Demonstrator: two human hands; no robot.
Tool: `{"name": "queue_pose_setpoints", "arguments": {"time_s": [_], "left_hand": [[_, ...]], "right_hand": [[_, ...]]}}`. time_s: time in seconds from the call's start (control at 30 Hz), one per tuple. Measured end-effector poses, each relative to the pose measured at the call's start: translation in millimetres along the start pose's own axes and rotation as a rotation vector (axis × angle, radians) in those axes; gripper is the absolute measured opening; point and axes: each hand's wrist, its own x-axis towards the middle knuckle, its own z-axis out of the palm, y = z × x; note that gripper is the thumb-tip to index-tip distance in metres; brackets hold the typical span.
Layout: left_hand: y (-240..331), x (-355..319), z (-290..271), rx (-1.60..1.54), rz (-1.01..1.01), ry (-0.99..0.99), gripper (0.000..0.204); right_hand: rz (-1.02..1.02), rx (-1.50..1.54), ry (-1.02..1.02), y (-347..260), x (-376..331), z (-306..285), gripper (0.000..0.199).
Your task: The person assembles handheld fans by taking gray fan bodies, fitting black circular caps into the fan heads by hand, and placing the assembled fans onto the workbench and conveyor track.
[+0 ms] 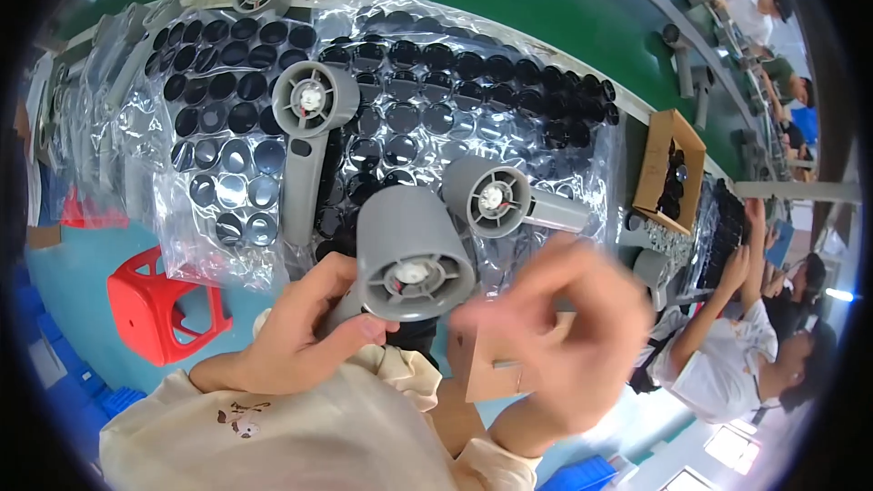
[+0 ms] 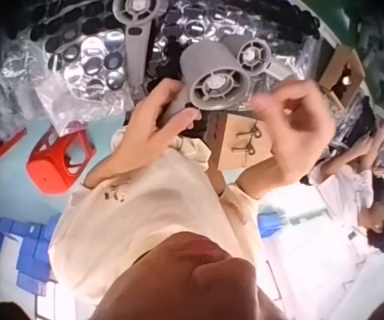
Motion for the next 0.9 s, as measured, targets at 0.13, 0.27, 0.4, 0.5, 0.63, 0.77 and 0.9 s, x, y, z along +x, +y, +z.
{"name": "queue_pose_setpoints", "arguments": {"time_s": [0.13,0.27,0.4,0.5,0.63,0.77,0.9], "left_hand": [[-9,11,3,-0.236,0.018,0.047,0.026],[5,17,-2,-0.356,-0.072,-0.011,0.026],[6,21,-2,-0.36,-0.083,0.003,0.025],[6,21,-2,-0.38,-0.077,0.017,0.026],[15,23,-2,-0.516,-0.12,-0.019,0.029],[23,26,-5,-0.634,-0.179,-0.108,0.037],[22,25,2,-0.628,-0.124,-0.002,0.052]], "right_hand": [[0.11,-0.278,0.276,80,51,-35,0.017],[0.046,-0.573,0.266,140,68,-38,0.026],[0.097,-0.593,0.281,143,68,-37,0.023],[0.189,-0.456,0.27,134,71,-33,0.018],[0.091,-0.213,0.238,137,60,-54,0.008],[0.096,0.078,0.295,71,23,-50,0.009],[-0.137,0.143,0.409,13,-5,6,0.036]]}}
